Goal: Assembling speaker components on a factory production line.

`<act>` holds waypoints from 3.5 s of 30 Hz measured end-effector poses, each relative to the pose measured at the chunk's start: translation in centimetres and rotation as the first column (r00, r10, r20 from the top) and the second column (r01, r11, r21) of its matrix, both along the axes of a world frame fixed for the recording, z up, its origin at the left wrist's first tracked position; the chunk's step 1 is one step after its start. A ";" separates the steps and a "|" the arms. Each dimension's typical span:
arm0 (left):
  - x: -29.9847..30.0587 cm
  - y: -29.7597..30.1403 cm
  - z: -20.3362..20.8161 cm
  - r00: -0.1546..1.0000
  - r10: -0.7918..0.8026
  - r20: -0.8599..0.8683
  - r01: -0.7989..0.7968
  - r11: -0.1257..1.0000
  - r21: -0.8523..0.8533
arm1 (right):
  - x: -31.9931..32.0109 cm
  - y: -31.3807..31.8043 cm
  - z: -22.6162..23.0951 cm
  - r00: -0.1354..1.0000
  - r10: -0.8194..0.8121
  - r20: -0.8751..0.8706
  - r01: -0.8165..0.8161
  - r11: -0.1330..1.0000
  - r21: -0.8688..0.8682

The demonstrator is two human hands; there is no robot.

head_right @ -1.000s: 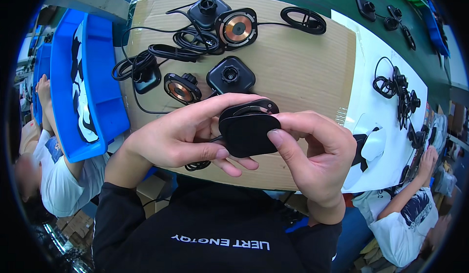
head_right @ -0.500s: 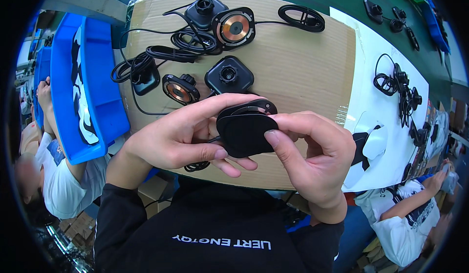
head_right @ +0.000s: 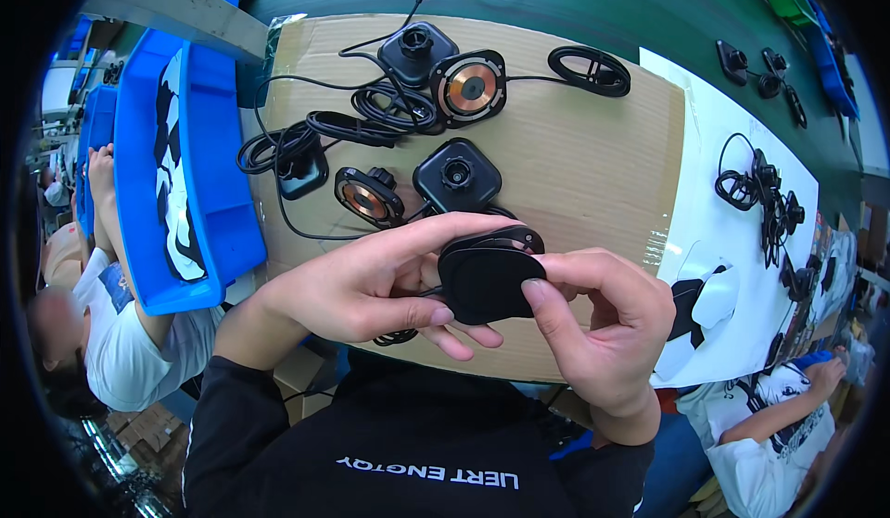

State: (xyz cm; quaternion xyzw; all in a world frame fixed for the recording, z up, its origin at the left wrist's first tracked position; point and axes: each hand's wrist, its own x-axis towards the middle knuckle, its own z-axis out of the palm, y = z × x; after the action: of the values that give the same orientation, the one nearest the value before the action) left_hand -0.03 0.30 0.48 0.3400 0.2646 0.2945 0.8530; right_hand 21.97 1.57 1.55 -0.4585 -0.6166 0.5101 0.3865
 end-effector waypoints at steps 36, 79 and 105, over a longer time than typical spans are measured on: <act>0.3 -0.1 0.8 0.989 0.060 -0.136 -0.069 0.995 -0.065 | -0.9 -0.5 0.4 0.904 -0.057 0.423 -0.107 0.929 0.353; 3.5 -3.4 2.3 0.993 0.088 -0.074 -0.082 0.994 0.073 | 0.6 -6.3 1.4 0.883 -0.235 -0.407 0.124 0.952 -0.279; 38.9 -28.1 -10.4 0.551 -0.621 -0.558 0.829 0.483 0.281 | 8.9 -63.2 -29.6 -0.455 -0.812 0.366 0.783 -0.560 -0.271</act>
State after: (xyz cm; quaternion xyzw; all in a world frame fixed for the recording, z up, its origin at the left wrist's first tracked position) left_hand 38.87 -27.78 -9.88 0.6854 0.1622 -0.1168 0.7002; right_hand 30.88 -61.61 -28.05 -0.8136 0.2328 0.0666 0.5287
